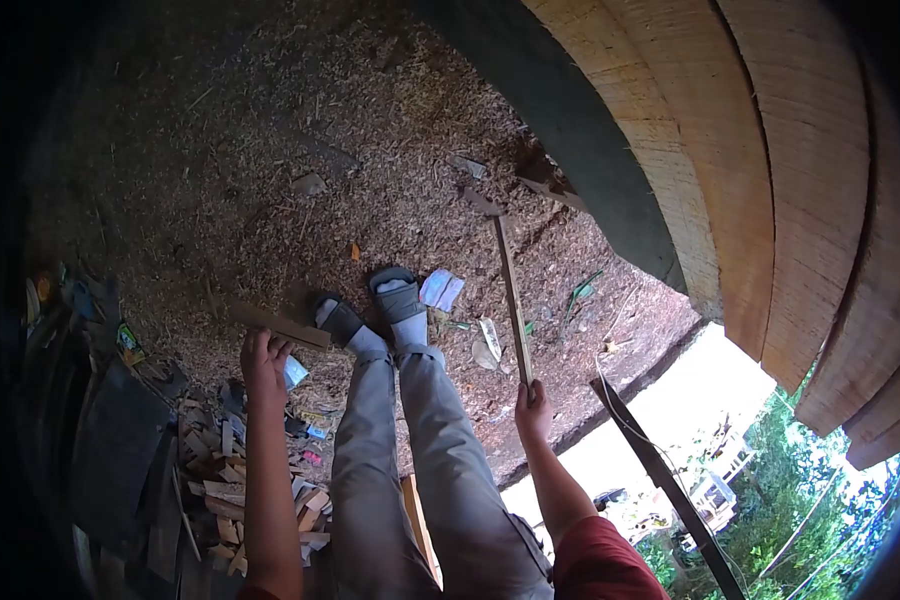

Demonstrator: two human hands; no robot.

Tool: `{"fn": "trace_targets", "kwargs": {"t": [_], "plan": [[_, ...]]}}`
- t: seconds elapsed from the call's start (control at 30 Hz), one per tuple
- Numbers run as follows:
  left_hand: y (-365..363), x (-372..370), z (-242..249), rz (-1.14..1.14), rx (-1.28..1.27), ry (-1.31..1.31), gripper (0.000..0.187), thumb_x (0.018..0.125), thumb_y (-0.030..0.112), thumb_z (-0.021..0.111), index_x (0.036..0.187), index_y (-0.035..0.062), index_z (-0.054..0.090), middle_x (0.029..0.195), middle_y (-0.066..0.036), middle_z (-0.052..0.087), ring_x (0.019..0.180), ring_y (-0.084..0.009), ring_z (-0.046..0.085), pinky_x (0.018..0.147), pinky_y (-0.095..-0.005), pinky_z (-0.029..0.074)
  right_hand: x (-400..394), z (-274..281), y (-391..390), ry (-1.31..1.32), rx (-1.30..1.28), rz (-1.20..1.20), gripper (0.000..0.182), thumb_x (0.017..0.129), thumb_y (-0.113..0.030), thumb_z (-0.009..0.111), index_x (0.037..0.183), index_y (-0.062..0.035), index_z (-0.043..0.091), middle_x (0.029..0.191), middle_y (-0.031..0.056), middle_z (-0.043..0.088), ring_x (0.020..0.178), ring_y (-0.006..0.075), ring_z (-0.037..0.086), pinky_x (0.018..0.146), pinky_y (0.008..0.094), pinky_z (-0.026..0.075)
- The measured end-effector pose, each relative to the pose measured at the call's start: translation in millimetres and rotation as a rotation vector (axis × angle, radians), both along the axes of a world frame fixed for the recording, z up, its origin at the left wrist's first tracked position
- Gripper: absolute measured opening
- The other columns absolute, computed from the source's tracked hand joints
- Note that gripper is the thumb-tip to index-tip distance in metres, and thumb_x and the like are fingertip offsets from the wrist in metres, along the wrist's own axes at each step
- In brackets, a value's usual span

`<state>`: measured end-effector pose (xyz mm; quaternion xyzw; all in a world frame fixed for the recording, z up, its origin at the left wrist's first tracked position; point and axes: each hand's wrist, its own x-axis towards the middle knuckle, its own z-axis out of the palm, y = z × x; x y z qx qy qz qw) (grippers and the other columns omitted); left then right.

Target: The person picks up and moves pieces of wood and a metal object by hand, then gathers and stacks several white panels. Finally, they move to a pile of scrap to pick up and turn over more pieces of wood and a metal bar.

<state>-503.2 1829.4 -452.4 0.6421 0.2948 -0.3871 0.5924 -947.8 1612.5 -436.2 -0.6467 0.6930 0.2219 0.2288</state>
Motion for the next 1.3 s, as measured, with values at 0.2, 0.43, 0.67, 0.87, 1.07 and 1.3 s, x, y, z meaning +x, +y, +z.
{"fn": "trace_targets", "kwargs": {"t": [0.2, 0.43, 0.67, 0.87, 1.07, 1.3], "plan": [[10.0, -12.3, 0.2, 0.029, 0.024, 0.004, 0.031, 0.095, 0.027, 0.060, 0.118, 0.0068, 0.057, 0.104, -0.007, 0.063, 0.098, -0.0183, 0.064, 0.092, -0.0382, 0.050, 3.7, -8.4, -7.4, 0.012, -0.120, 0.045, 0.026, 0.097, -0.035, 0.060, 0.104, -0.0101, 0.058, 0.086, 0.0208, 0.067, 0.076, 0.0419, 0.066, 0.063, 0.0515, 0.050], [25.2, -21.7, -0.6, 0.093, 0.047, 0.008, 0.032, 0.095, 0.029, 0.060, 0.118, 0.0077, 0.057, 0.106, -0.007, 0.063, 0.099, -0.0182, 0.064, 0.090, -0.0374, 0.051, 27.3, -14.1, -12.9, 0.007, -0.005, 0.359, 0.020, 0.097, -0.034, 0.057, 0.103, -0.0153, 0.057, 0.081, 0.0181, 0.068, 0.072, 0.0454, 0.065, 0.060, 0.0563, 0.050], [46.3, -26.6, -2.4, 0.128, 0.008, -0.006, 0.031, 0.096, 0.029, 0.059, 0.119, 0.0080, 0.057, 0.108, -0.005, 0.063, 0.100, -0.0165, 0.063, 0.091, -0.0384, 0.050, 154.2, -43.4, -40.0, -0.247, 0.032, 0.435, 0.017, 0.098, -0.035, 0.056, 0.104, -0.0194, 0.057, 0.083, 0.0193, 0.069, 0.074, 0.0472, 0.065, 0.059, 0.0571, 0.051], [70.6, -32.3, -2.8, 0.197, 0.014, -0.026, 0.032, 0.096, 0.029, 0.059, 0.121, 0.0078, 0.057, 0.108, -0.004, 0.062, 0.101, -0.0164, 0.062, 0.092, -0.0384, 0.050, 218.9, -63.1, -65.6, -0.153, 0.045, 0.573, 0.021, 0.098, -0.041, 0.053, 0.106, -0.0213, 0.057, 0.090, 0.0207, 0.070, 0.084, 0.0473, 0.067, 0.067, 0.0585, 0.052], [97.3, -43.9, -2.8, 0.293, 0.062, 0.006, 0.036, 0.095, 0.032, 0.062, 0.122, 0.0085, 0.057, 0.110, -0.005, 0.061, 0.101, -0.0176, 0.062, 0.089, -0.0375, 0.051, 255.0, -37.7, -97.9, 0.017, 0.129, 0.740, 0.024, 0.100, -0.042, 0.050, 0.109, -0.0206, 0.053, 0.090, 0.0203, 0.071, 0.083, 0.0454, 0.069, 0.069, 0.0581, 0.056], [111.2, -55.6, -6.3, 0.409, 0.077, 0.040, 0.036, 0.094, 0.031, 0.064, 0.120, 0.0069, 0.057, 0.111, -0.007, 0.061, 0.102, -0.0216, 0.063, 0.087, -0.0374, 0.053, 299.0, -6.3, -188.0, -0.053, 0.165, 1.143, 0.027, 0.100, -0.036, 0.054, 0.103, -0.0094, 0.053, 0.077, 0.0235, 0.067, 0.074, 0.0448, 0.067, 0.066, 0.0572, 0.054]]}}
